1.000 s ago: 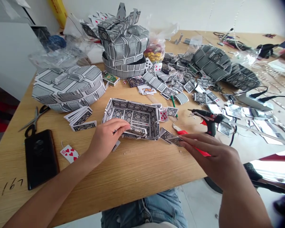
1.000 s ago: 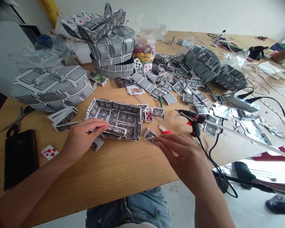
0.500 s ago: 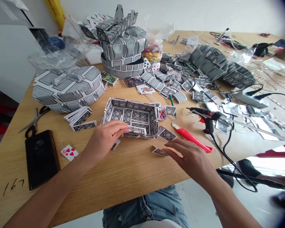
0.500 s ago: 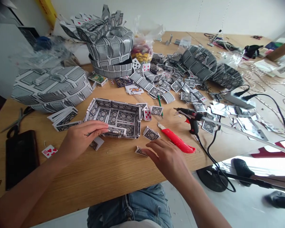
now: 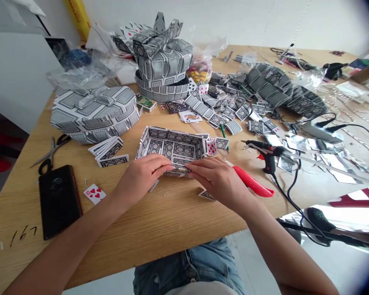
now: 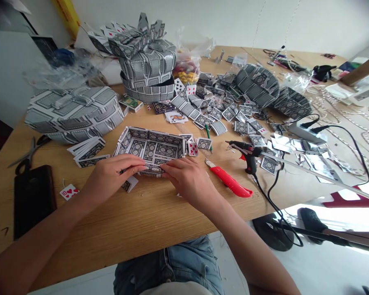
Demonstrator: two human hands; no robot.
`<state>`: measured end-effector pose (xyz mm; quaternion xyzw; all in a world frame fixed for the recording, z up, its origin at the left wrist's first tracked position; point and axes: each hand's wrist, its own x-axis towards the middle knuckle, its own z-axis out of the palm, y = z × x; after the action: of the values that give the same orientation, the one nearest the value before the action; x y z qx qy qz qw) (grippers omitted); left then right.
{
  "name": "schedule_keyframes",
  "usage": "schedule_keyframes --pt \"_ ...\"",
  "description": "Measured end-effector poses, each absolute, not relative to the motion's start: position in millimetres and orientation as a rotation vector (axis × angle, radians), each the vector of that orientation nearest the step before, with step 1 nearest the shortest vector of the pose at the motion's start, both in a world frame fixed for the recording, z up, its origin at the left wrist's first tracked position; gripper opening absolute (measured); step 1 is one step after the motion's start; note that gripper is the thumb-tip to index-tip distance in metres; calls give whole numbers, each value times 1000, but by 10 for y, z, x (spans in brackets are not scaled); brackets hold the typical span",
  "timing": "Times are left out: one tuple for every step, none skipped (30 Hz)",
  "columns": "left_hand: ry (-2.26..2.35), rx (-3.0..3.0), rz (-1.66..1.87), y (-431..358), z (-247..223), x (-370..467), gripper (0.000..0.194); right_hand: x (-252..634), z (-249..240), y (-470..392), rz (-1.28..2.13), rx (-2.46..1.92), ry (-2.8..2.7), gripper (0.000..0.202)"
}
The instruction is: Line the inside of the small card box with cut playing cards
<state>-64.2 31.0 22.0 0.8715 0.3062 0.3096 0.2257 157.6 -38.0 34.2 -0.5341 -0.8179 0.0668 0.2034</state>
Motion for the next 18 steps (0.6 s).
schedule_keyframes --pt "834 2411 855 316 224 -642 16 1579 348 -387 186 -1486 -2282 21" --pt "821 2423 854 322 226 -642 16 1581 352 -395 186 -1483 -2285 21" --pt "805 2439 853 328 225 -643 16 1583 353 -402 183 -1478 -2286 21" --pt "789 2456 851 333 222 -645 16 1584 351 -408 178 -1477 -2282 21" --pt "776 2471 848 339 218 -649 16 1583 346 -413 171 -1477 -2273 21" --pt "764 2487 840 344 212 -654 16 1581 338 -417 165 -1477 -2260 21" --pt "752 2503 831 350 207 -661 16 1579 329 -419 161 -1479 -2245 21" --pt "744 2518 820 355 202 -670 17 1576 319 -421 160 -1480 -2232 21" --pt "739 2532 801 361 197 -679 16 1572 309 -423 159 -1482 -2224 21" --pt "735 2545 774 367 194 -689 17 1568 301 -424 157 -1482 -2220 20" --pt "734 2556 749 374 191 -699 17 1565 294 -424 153 -1480 -2218 20" --pt "739 2565 724 381 188 -707 17 1561 289 -424 153 -1480 -2217 20" --pt "749 2572 701 387 186 -715 18 1559 285 -423 156 -1479 -2215 20" --pt "758 2577 684 394 183 -721 19 1557 282 -421 161 -1479 -2211 21" --pt "766 2583 672 399 180 -725 19 1556 280 -419 169 -1481 -2207 21" --pt "774 2587 664 403 177 -728 20 1556 277 -416 177 -1482 -2204 21" --pt "778 2591 658 406 174 -730 20 1556 275 -413 181 -1481 -2203 21" --pt "779 2595 652 407 170 -731 20 1558 272 -410 179 -1479 -2203 21"
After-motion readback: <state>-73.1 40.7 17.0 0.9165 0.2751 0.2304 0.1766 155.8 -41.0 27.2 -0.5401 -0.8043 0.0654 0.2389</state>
